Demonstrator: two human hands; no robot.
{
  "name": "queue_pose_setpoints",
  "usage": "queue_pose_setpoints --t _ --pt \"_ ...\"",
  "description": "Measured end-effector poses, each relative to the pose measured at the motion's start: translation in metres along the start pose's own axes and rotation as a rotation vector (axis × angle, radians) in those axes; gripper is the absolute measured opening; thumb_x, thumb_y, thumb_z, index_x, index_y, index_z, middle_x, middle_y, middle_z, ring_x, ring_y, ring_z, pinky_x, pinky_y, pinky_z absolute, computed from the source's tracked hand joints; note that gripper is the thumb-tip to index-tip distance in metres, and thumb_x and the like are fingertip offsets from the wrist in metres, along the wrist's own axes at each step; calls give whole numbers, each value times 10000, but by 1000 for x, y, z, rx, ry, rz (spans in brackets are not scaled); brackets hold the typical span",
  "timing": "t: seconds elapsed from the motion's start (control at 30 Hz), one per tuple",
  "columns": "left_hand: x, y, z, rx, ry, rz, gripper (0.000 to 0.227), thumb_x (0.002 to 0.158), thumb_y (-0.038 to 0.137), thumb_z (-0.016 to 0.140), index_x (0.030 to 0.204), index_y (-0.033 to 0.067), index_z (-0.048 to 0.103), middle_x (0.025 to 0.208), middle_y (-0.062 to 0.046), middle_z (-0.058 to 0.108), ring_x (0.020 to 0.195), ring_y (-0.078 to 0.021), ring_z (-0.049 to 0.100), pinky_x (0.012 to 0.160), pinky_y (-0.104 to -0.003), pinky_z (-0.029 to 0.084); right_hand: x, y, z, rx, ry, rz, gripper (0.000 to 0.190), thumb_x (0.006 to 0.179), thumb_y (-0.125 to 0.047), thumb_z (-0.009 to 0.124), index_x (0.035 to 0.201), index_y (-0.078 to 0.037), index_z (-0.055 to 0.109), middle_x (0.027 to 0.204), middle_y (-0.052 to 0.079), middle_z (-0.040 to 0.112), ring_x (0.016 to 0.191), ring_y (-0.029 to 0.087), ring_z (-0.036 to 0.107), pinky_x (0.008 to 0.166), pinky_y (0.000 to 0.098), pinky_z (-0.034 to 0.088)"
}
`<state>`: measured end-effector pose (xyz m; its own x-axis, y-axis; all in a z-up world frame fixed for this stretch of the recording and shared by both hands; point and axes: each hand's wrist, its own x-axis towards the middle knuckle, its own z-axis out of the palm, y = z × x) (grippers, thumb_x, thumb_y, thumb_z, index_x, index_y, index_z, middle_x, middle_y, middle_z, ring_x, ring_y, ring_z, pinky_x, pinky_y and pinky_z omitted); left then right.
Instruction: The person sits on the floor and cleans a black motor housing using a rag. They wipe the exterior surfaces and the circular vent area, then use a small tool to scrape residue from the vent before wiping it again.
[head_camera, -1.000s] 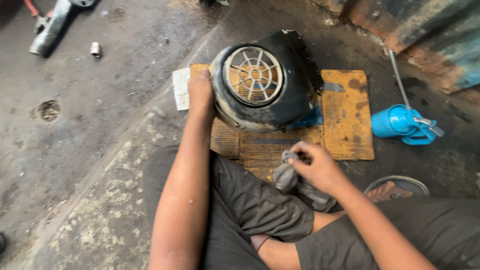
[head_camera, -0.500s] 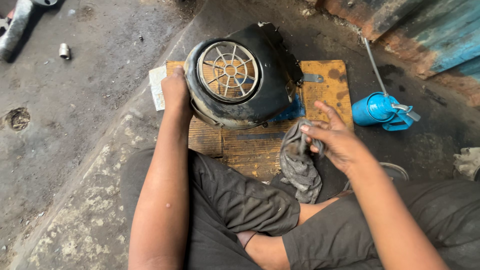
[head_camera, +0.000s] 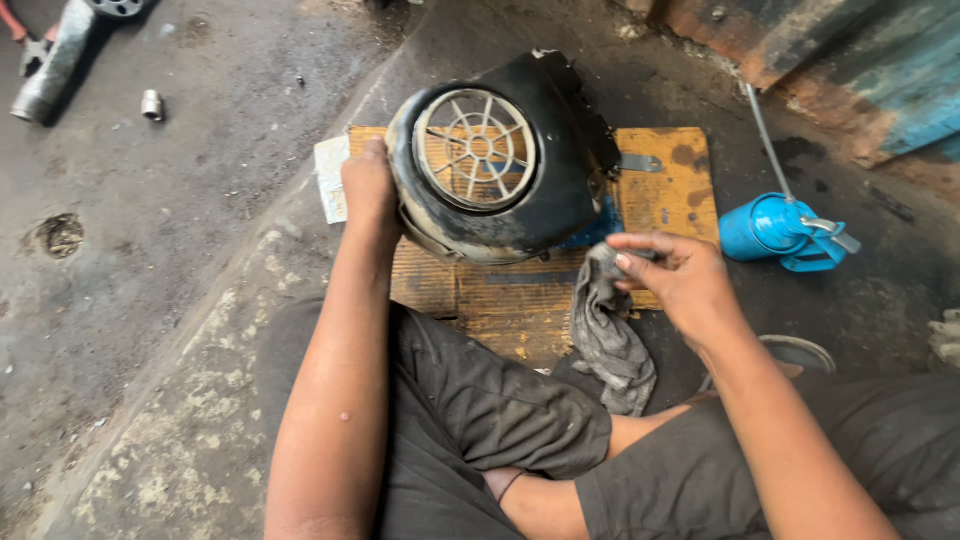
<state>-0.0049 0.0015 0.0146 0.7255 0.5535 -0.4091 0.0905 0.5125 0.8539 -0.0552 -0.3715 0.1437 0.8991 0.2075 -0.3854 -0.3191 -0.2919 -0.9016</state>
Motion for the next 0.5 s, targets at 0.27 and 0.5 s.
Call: queue_pose_setpoints --t 0.27,0.5 --pt "-1 -1 -2 34 10 6 389 981 279 565 797 -53 651 742 -136 657 655 -245 609 624 -438 511 -14 -20 0 280 -221 -78 494 835 96 621 1317 -11 619 1163 81 713 1026 136 723 932 297 601" --pt "-7 3 2 -10 9 -38 363 975 275 546 819 -30 668 765 -134 681 678 -249 641 647 -436 530 -1 -2 12 49 38 -101 279 971 26 591 1235 5 677 1178 182 706 1003 256 716 853 374 591"
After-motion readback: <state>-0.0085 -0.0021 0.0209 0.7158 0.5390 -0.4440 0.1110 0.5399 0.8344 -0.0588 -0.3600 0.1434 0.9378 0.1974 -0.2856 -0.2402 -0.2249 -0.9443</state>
